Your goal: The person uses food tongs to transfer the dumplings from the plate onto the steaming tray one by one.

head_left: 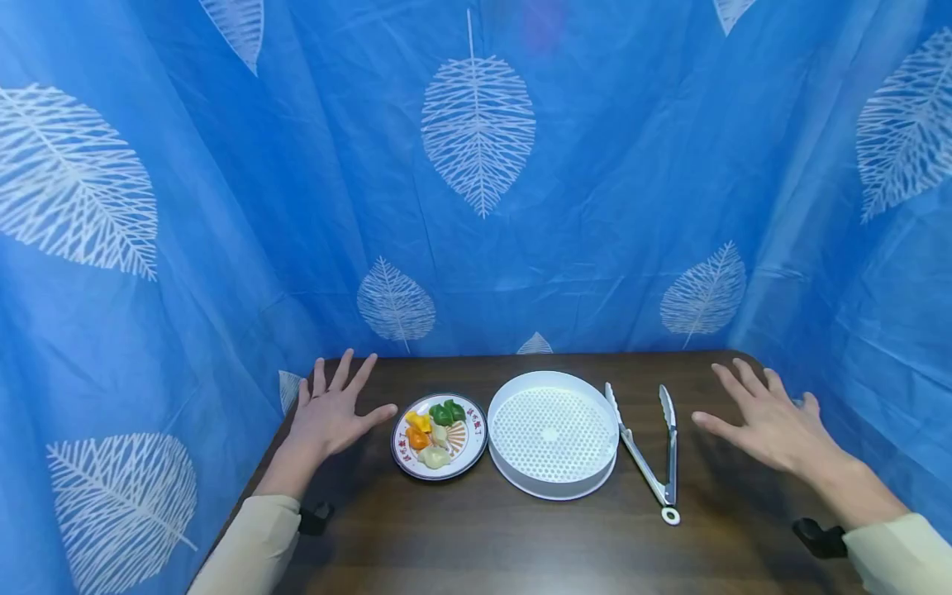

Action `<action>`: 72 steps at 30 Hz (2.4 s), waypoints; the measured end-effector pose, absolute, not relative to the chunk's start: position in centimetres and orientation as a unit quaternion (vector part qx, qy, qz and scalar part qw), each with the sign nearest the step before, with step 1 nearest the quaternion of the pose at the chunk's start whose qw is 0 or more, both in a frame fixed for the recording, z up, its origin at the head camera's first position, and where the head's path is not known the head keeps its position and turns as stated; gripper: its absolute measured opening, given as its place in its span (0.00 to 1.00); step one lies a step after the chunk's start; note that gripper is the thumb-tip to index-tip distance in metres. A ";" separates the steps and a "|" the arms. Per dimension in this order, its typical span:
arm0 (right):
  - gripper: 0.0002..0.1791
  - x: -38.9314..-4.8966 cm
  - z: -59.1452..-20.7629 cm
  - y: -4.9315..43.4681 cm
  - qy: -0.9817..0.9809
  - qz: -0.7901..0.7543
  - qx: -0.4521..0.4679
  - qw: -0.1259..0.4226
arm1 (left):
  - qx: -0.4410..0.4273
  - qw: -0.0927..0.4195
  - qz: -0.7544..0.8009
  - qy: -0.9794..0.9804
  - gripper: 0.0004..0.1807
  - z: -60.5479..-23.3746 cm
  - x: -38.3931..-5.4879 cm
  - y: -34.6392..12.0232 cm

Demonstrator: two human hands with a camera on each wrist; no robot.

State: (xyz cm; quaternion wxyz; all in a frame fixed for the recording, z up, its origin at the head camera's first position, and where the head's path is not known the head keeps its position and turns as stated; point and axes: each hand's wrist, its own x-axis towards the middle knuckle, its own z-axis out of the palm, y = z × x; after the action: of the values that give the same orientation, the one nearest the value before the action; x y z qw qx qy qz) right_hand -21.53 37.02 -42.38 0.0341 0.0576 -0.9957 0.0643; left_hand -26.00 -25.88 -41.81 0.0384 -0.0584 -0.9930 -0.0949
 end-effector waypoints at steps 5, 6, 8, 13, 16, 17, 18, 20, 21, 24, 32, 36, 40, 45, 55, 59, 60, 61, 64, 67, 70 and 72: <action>0.58 -21.6 -41.9 36.4 -0.996 0.067 0.056 0.036 | -0.057 0.043 -0.099 -0.993 0.57 -41.9 -25.7 -26.0; 0.58 -21.6 -41.9 36.2 -0.995 0.067 0.057 0.038 | -0.057 0.042 -0.101 -0.992 0.57 -42.0 -25.7 -26.1; 0.58 -21.5 -41.8 35.9 -0.995 0.069 0.058 0.043 | -0.054 0.043 -0.104 -0.992 0.57 -42.1 -25.5 -26.1; 0.57 -21.3 -41.9 34.9 -0.994 0.072 0.061 0.061 | -0.047 0.051 -0.114 -0.991 0.57 -42.3 -25.1 -26.1; 0.57 -21.0 -42.0 34.5 -0.993 0.073 0.059 0.071 | -0.049 0.057 -0.127 -0.989 0.56 -42.4 -24.8 -25.9; 0.57 -20.9 -42.1 34.4 -0.993 0.073 0.058 0.074 | -0.049 0.058 -0.133 -0.988 0.56 -42.4 -24.7 -25.9; 0.57 -20.8 -42.1 34.3 -0.993 0.074 0.057 0.078 | -0.049 0.060 -0.139 -0.987 0.56 -42.5 -24.6 -25.8; 0.57 -20.6 -42.2 34.1 -0.992 0.074 0.055 0.084 | -0.050 0.062 -0.153 -0.985 0.55 -42.6 -24.4 -25.6; 0.57 -20.6 -42.2 34.0 -0.992 0.076 0.053 0.086 | -0.049 0.063 -0.160 -0.984 0.55 -42.7 -24.3 -25.5; 0.57 -20.6 -42.4 33.7 -0.992 0.087 0.052 0.082 | -0.043 0.063 -0.176 -0.981 0.54 -42.9 -23.8 -25.4; 0.57 -20.3 -43.0 33.1 -0.990 0.111 0.040 0.082 | -0.010 0.058 -0.259 -0.964 0.51 -44.1 -23.2 -25.1; 0.56 -20.3 -43.4 32.5 -0.987 0.128 0.035 0.089 | 0.007 0.055 -0.296 -0.953 0.51 -44.9 -23.1 -25.0; 0.57 -20.3 -43.9 31.7 -0.984 0.149 0.028 0.092 | 0.019 0.052 -0.333 -0.941 0.50 -46.1 -23.0 -24.8; 0.58 -20.1 -44.4 30.6 -0.982 0.164 0.016 0.092 | 0.027 0.041 -0.368 -0.929 0.44 -47.7 -23.2 -24.3; 0.60 -19.7 -46.3 29.0 -0.978 0.192 -0.016 0.079 | 0.064 0.020 -0.426 -0.902 0.37 -50.0 -23.3 -23.3; 0.62 -19.6 -47.0 28.6 -0.977 0.199 -0.030 0.071 | 0.082 0.017 -0.443 -0.893 0.37 -50.6 -23.3 -22.9; 0.62 -19.6 -47.2 28.6 -0.977 0.201 -0.035 0.069 | 0.084 0.017 -0.445 -0.891 0.37 -50.8 -23.3 -22.8; 0.62 -19.6 -47.4 28.5 -0.976 0.203 -0.038 0.067 | 0.087 0.016 -0.448 -0.890 0.37 -51.0 -23.3 -22.7; 0.62 -19.5 -47.9 28.2 -0.975 0.206 -0.051 0.066 | 0.089 0.018 -0.461 -0.883 0.36 -51.4 -23.4 -22.4; 0.61 -19.4 -48.3 27.9 -0.974 0.208 -0.060 0.069 | 0.094 0.026 -0.472 -0.876 0.35 -51.8 -23.5 -22.3; 0.61 -19.4 -48.8 27.7 -0.973 0.210 -0.065 0.071 | 0.101 0.033 -0.482 -0.870 0.34 -52.2 -23.6 -22.2; 0.61 -19.3 -49.2 27.6 -0.972 0.211 -0.066 0.075 | 0.107 0.035 -0.487 -0.866 0.33 -52.4 -23.6 -22.2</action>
State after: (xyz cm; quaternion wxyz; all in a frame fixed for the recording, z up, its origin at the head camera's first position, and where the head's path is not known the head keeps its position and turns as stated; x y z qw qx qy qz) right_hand -19.35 27.60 -49.16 0.0754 -0.0658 -0.9724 0.2106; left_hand -23.64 -22.18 -52.44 0.0351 0.1070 -0.8663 -0.4866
